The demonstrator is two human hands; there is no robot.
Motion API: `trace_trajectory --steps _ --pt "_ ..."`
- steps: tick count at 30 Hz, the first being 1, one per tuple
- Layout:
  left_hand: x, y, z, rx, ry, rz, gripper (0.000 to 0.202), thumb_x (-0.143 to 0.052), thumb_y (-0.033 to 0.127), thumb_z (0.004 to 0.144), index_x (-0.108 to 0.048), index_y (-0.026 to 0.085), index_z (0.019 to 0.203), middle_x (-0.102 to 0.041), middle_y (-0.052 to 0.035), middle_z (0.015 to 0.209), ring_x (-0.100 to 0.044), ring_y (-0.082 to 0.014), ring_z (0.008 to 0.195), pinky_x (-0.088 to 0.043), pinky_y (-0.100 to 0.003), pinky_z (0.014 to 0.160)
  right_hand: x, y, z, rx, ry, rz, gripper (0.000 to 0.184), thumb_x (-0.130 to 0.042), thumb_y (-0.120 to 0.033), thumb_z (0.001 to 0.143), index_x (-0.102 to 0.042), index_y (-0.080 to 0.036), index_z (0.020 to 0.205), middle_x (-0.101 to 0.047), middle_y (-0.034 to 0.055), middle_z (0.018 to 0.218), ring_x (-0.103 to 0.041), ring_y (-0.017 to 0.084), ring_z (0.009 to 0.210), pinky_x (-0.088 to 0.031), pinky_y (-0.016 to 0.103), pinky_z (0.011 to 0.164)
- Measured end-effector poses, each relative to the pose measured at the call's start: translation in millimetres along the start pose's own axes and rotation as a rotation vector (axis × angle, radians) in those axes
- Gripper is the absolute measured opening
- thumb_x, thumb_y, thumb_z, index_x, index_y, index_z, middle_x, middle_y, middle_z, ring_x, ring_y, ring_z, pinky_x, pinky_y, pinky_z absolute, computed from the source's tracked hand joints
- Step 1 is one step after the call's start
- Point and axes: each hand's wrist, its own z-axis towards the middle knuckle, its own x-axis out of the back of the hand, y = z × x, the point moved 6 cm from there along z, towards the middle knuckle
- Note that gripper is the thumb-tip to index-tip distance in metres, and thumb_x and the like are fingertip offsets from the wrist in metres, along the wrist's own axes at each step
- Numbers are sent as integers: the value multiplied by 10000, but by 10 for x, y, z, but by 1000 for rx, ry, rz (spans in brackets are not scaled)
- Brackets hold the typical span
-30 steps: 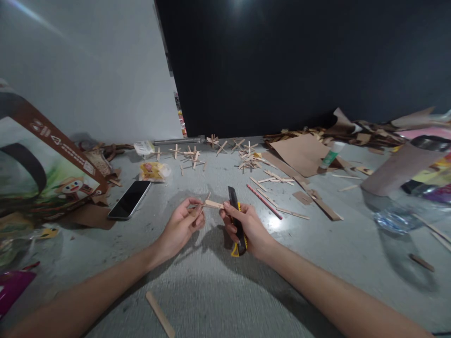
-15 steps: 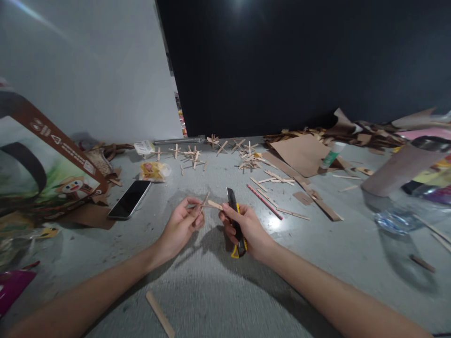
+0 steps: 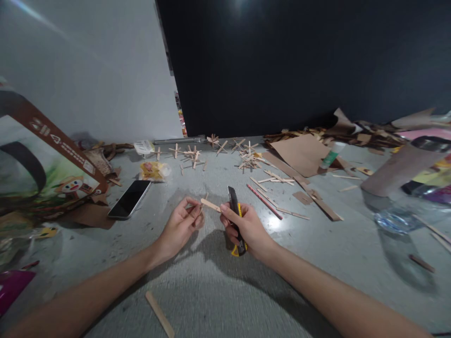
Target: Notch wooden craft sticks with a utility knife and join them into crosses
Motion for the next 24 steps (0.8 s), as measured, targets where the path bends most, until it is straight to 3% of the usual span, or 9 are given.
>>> trace_trajectory --steps 10,14,20,24 --pt "-29 -16 -12 -1 -27 9 496 -896 521 839 -490 238 861 -520 86 583 -438 -101 544 -320 -257 591 -47 -123 -64 119 2 -102 515 -913 -628 785 -612 -210 766 -436 -104 482 -305 46 349 -268 174 311" --pt "-45 -23 -21 22 -41 -16 494 -906 423 817 -446 242 833 -529 90 571 -421 -92 525 -298 -251 581 -70 -161 -128 185 26 -165 499 -894 -639 808 -649 -205 790 -447 -95 467 -336 55 351 -308 185 332" --pt "-125 10 -69 83 -87 -65 434 -879 291 787 -449 239 820 -511 87 570 -428 -92 521 -307 -256 594 -109 -116 -155 165 -12 -171 505 -862 -664 832 -643 -211 800 -497 -77 503 -344 53 345 -312 191 328" --pt "-140 25 -81 53 -97 -56 458 -907 290 764 -453 237 806 -530 91 569 -426 -86 511 -323 -250 588 -154 -55 -163 147 -34 -153 515 -853 -680 827 -632 -216 796 -489 -82 505 -326 50 352 -308 191 332"
